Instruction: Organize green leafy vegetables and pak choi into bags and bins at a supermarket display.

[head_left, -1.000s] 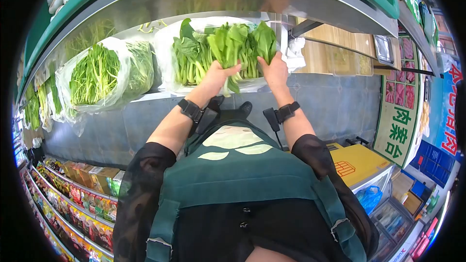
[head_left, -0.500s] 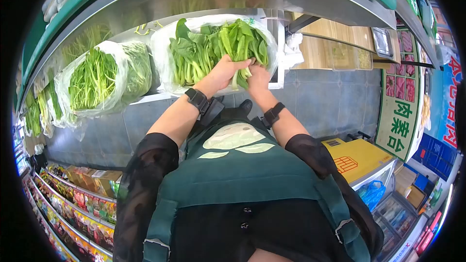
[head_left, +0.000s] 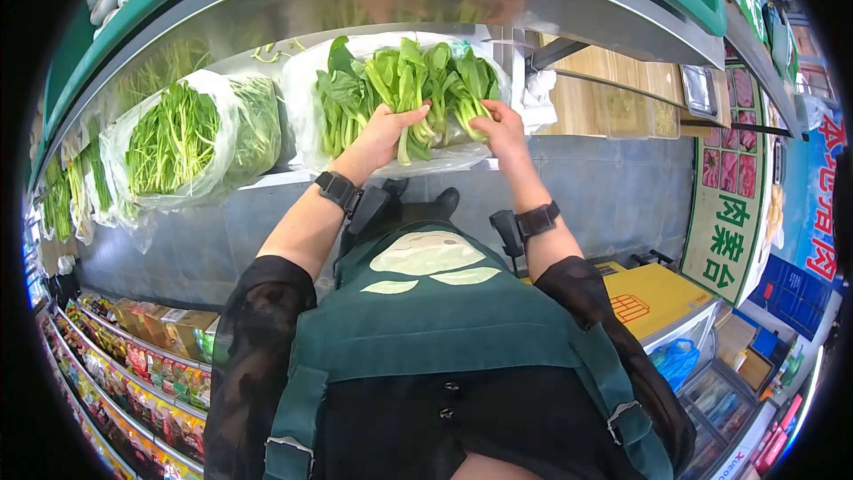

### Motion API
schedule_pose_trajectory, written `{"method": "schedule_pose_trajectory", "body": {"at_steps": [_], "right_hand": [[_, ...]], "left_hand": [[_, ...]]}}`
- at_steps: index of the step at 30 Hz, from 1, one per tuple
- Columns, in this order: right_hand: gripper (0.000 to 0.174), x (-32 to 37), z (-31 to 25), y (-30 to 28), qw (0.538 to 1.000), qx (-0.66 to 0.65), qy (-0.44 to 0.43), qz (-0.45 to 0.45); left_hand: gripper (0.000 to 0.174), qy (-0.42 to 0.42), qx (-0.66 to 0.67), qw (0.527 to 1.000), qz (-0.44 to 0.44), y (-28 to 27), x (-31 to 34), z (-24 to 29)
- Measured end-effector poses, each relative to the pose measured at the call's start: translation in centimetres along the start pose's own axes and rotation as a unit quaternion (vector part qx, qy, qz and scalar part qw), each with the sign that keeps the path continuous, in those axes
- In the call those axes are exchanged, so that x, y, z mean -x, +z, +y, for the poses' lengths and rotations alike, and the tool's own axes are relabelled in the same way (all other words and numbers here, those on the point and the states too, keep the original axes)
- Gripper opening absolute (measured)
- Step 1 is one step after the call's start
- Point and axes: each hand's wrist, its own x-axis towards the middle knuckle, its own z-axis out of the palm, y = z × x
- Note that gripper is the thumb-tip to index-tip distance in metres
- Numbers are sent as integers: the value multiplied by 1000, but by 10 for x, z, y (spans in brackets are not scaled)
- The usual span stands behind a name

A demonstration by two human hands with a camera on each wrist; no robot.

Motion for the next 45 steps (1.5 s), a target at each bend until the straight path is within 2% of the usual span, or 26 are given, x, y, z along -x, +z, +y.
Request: {"method": "schedule_pose_trajectory", "body": {"at_steps": [1,2,4,5,6,8,11,15,17,24,26,27,28,30,32,34,35,36,38,41,45], "right_hand": [[41,8,-22,-10,996,-41,66,-48],[41,12,-27,-16,996,-38,65,-50],[38,18,-31,-24,968,-203,120,-85],[37,20,-29,-32,954,-235,127,-136],[37,25,-31,-34,954,-233,127,-138],[37,41,-41,-36,921,-314,174,-152],[42,63,-60,-37,914,-345,155,-143],[49,70,-74,-33,895,-404,90,-167],[55,68,-81,-29,871,-435,58,-222],[57,63,-92,1,837,-478,87,-251],[60,53,-76,6,807,-500,69,-308],[59,53,-75,16,832,-465,58,-296],[59,51,-70,23,832,-465,58,-297],[57,50,-62,35,884,-374,11,-280],[51,51,-62,38,877,-392,21,-276],[46,54,-61,39,910,-328,-9,-254],[42,53,-59,41,921,-308,-9,-236],[42,51,-56,40,921,-308,-9,-237],[40,47,-50,39,914,-326,42,-237],[34,42,-50,43,911,-365,22,-192],[31,42,-48,44,918,-366,-6,-150]], "left_hand": [[33,5,5,1000,4,2,1,0],[33,7,8,1000,4,3,3,-1],[33,42,38,998,4,7,10,-1],[33,44,40,998,4,8,14,-1],[31,51,57,997,17,13,21,2],[30,59,76,995,30,14,29,1],[19,86,85,991,65,17,37,0],[18,85,107,990,45,27,43,2],[18,86,129,987,45,27,41,1],[17,75,115,990,-6,35,53,3],[21,81,93,992,-20,39,56,2],[28,94,86,991,-48,39,55,0],[28,95,86,991,-47,44,56,0],[28,153,82,985,1,53,61,-1],[26,157,55,986,32,46,59,-6],[30,146,-63,985,58,34,59,-6],[27,168,-84,980,65,30,58,-7],[27,168,-83,980,66,31,58,-6],[25,187,-2,980,68,33,57,-6],[24,204,66,976,46,29,51,-15],[24,217,86,971,47,23,47,-27]]}}
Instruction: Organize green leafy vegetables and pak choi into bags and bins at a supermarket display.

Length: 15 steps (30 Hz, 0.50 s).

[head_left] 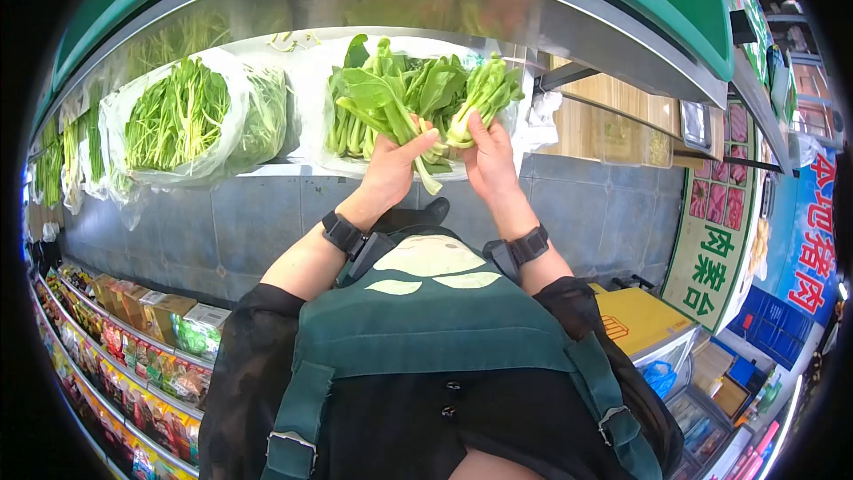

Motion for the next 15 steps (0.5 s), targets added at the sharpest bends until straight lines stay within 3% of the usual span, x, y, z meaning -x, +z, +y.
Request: {"method": "schedule_pose_trajectory", "body": {"at_steps": [3,4,5,7,9,15], "right_hand": [[29,-4,-1,-20,995,52,-66,50],[31,-4,-7,-25,961,234,-136,60],[34,-3,-11,-29,889,407,-199,67],[38,0,-9,-38,868,453,-188,76],[39,4,-8,-41,674,677,-284,85],[41,12,-7,-31,641,682,-342,82]], "left_hand": [[23,-9,40,999,-26,-7,4,7],[23,-13,43,999,-12,-10,4,11],[23,-18,45,999,2,-14,4,14],[26,-16,32,999,-1,-16,5,17],[28,-37,24,999,-4,-16,7,19],[25,-62,23,998,-18,-19,9,16]]}}
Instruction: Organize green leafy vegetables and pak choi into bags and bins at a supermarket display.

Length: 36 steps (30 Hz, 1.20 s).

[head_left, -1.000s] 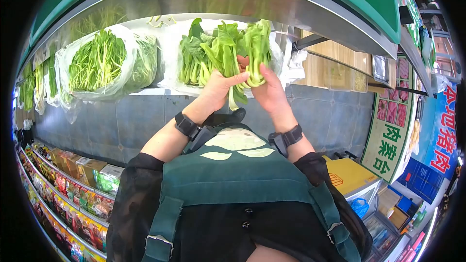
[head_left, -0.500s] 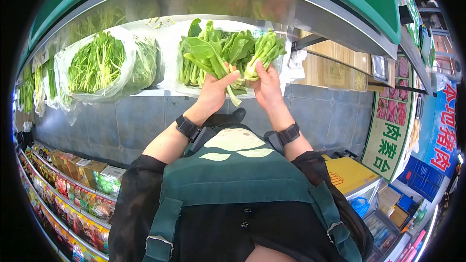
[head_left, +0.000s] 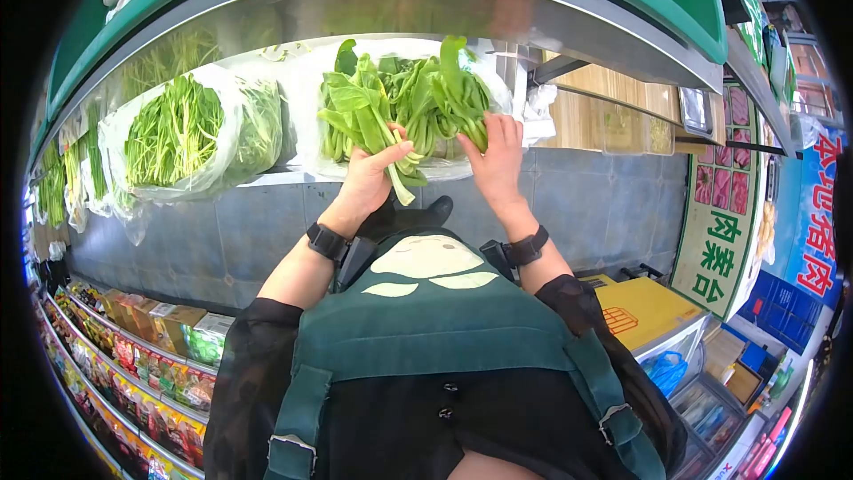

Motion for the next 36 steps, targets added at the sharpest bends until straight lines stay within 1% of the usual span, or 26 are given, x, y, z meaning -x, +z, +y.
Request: {"method": "schedule_pose_trajectory", "body": {"at_steps": [7,9,10,12,16,17,18,19,21,22,24,25,26,28,29,30,32,33,35,36], "right_hand": [[42,-2,-3,-4,1000,22,-4,5],[44,-2,-6,-6,999,35,-9,1],[44,-3,-7,-7,999,35,-9,1],[45,-3,-11,-8,997,74,-27,10],[44,-5,-18,-8,994,90,-50,28],[45,-4,-18,-3,1000,14,8,12],[46,-4,-20,1,996,-62,66,-3],[46,-4,-23,5,996,-61,66,-3],[49,-5,-28,10,990,-96,99,-31],[49,-6,-31,12,990,-97,99,-31],[51,-8,-34,16,988,-129,57,-65],[50,-9,-32,19,986,-147,33,-72],[50,-8,-31,18,986,-148,33,-72],[50,-9,-30,12,954,-254,22,-159],[45,-6,-23,16,937,-288,40,-193],[45,-5,-24,15,937,-289,40,-194],[37,-4,-26,15,875,-406,159,-210],[37,-3,-24,18,875,-406,158,-210],[34,1,-18,25,835,-452,199,-241],[34,1,-19,24,835,-452,198,-242]], "left_hand": [[24,-4,-2,1000,15,1,-2,-1],[22,-12,14,1000,-12,4,-2,0],[22,-12,14,1000,-12,5,-3,0],[22,-15,22,1000,-14,8,-2,1],[20,-22,3,1000,3,15,-3,4],[20,-26,8,1000,5,17,-4,4],[20,-30,13,999,7,19,-5,3],[20,-31,13,999,7,20,-6,2],[22,-22,-9,1000,15,22,-11,-4],[22,-21,-9,1000,15,22,-13,-6],[23,-15,-42,998,55,22,-16,-9],[27,-1,-52,996,78,22,-18,-10],[27,0,-52,996,79,20,-19,-10],[33,14,-85,992,96,21,-18,-2],[35,8,-95,991,96,15,-17,-3],[35,8,-95,991,97,12,-16,-3],[30,-13,-125,988,88,7,-16,-3],[30,-12,-125,988,89,5,-16,-3],[33,-32,-158,982,100,1,-16,-5],[33,-31,-158,982,100,1,-15,-5]]}}
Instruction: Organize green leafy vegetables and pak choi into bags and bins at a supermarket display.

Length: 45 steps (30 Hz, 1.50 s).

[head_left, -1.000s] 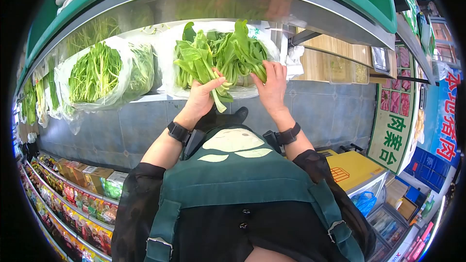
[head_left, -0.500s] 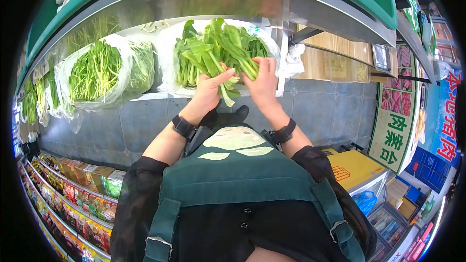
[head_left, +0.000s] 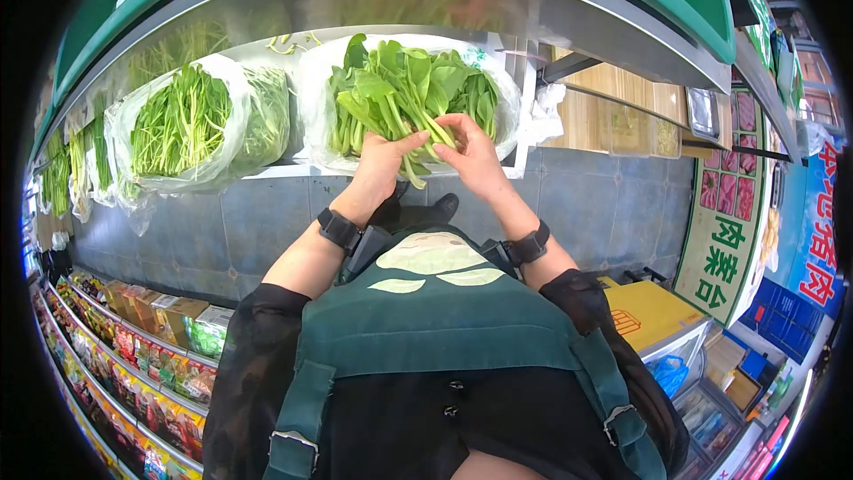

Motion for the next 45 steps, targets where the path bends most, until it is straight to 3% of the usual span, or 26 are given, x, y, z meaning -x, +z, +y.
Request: {"method": "schedule_pose_trajectory", "body": {"at_steps": [2,8,20,26,30,33,35,38,42,45], "right_hand": [[34,2,-1,3,999,-22,0,25],[32,5,-1,15,991,-95,-23,91],[42,5,-5,12,936,-339,7,89],[41,4,-4,10,989,-122,-36,72],[40,5,-1,8,987,-145,-14,64],[37,6,0,8,967,-246,-10,70],[35,5,-1,9,920,-378,13,101],[35,1,3,9,879,-458,31,129],[37,0,-5,12,877,-453,46,154],[36,-3,-4,11,872,-460,51,160]], "left_hand": [[31,62,16,998,-8,1,2,-2],[29,98,39,994,25,10,9,3],[28,69,88,993,-25,5,8,2],[29,75,1,997,-19,6,8,1],[30,62,-38,997,-37,5,7,7],[30,62,-36,996,-53,8,8,11],[29,87,30,995,-27,12,9,10],[30,81,98,991,-49,11,6,4],[30,20,117,988,-101,7,7,9],[24,39,126,985,-114,5,6,4]]}}
